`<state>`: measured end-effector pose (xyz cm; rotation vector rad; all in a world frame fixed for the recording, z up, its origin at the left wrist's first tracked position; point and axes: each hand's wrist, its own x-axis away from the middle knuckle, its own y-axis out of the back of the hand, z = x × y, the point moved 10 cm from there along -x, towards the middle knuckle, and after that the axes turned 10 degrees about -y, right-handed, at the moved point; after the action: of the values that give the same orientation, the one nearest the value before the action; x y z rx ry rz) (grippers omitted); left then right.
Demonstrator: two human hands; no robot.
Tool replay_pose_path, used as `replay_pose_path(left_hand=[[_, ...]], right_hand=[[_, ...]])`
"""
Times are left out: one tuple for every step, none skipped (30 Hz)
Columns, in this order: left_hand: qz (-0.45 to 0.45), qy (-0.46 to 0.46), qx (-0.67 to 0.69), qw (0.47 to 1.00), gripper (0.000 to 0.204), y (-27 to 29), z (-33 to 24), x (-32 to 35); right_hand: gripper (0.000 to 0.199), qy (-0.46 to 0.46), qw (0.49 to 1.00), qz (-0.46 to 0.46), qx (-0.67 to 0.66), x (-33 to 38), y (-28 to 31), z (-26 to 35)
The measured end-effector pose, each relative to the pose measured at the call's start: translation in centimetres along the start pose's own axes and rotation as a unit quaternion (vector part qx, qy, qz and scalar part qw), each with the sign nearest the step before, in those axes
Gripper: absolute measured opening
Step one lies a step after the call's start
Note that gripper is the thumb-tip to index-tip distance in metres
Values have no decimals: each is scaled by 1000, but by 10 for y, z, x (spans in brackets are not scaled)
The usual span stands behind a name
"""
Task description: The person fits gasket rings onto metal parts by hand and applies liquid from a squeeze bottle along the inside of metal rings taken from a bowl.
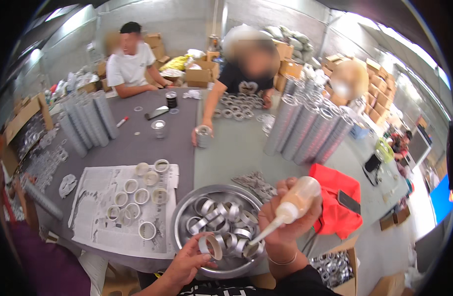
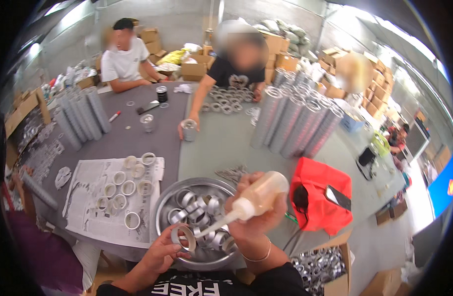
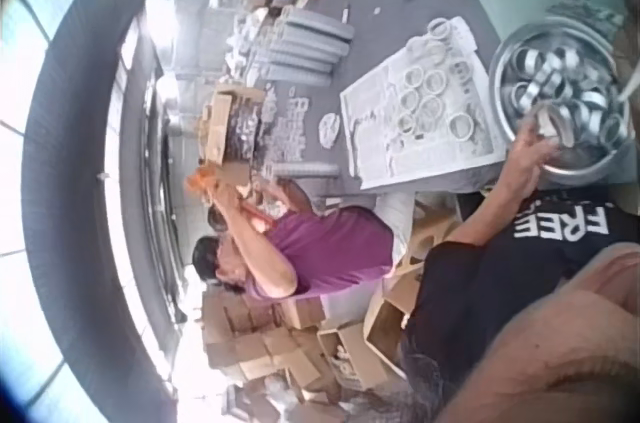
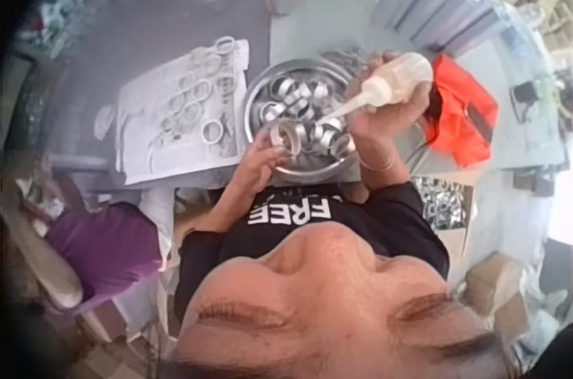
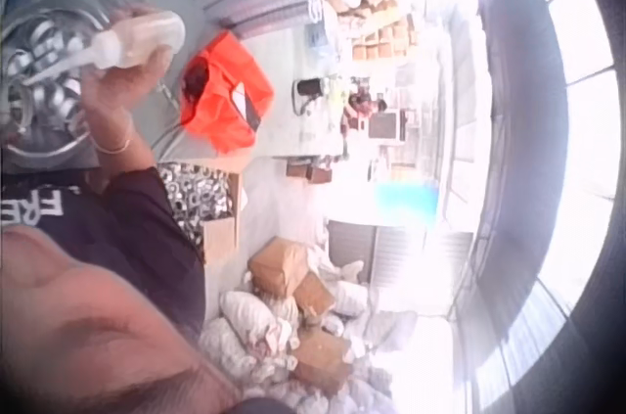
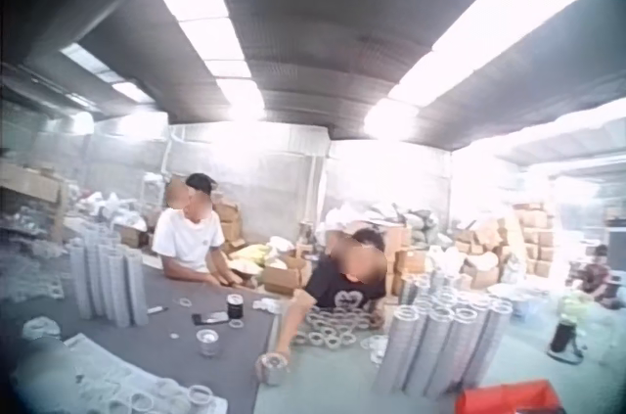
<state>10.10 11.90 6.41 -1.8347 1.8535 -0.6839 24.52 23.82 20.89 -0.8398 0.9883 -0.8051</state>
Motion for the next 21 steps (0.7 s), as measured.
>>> replay_pose_path(left_hand=[[10,23,3,1000,53,0,6,-1],[-3,8,3,1000,53,4,4,-3],[0,21,3,1000,52,4,9,-3],[2,32,4,999,51,4,12,-2],[10,39,-5,999,48,2,12,-1],[-15,23,0,1000,48,7,11,-3],[1,32,-4,999,48,4,16,-6],[20,47,-6,999,48,2,25,-11],[27,39,4,999,49,-3,26,-10],[35,34,14,999,49,-6,28,-9],[23,29,10,999,48,-11,29,-8],[22,23,0,999,47,-10,25,-13],[17,18,-5,1000,47,-6,25,-12],[10,23,6,1000,47,-5,29,-12],[7,28,16,999,46,-6,32,-13],[14,27,9,1000,46,-7,31,-13],[14,34,17,999,46,-9,31,-12],[16,43,24,999,46,-10,31,-10],[16,48,17,999,46,-10,30,-10],[26,55,13,998,46,-12,30,-7],[29,58,15,998,44,-13,29,-5]], right_hand=[[56,11,1000,1,1,-1,-3,5],[57,19,1000,2,1,-2,-7,9],[55,31,998,17,47,-5,-17,10],[53,72,996,-27,-39,-4,-16,11],[52,87,993,-47,-71,-3,-12,13],[50,102,987,-69,-103,-5,-5,17],[48,145,982,-103,-64,-4,-1,24],[47,190,972,-140,-19,-3,7,34],[46,83,996,2,14,-11,-10,26],[46,56,998,-1,3,-11,-4,28],[46,65,998,-12,20,-9,2,36],[46,84,996,-15,38,-11,6,41],[47,13,998,59,23,-14,-7,26],[47,16,998,64,19,-15,-7,26],[47,12,999,50,5,-16,-4,24],[47,10,999,36,-8,-17,-2,23],[47,20,999,39,-7,-16,-2,25],[47,0,999,43,-18,-17,-1,21],[48,-19,998,48,-28,-18,-1,16],[48,-7,999,46,-25,-16,1,19],[49,-14,998,55,-37,-15,0,17]])
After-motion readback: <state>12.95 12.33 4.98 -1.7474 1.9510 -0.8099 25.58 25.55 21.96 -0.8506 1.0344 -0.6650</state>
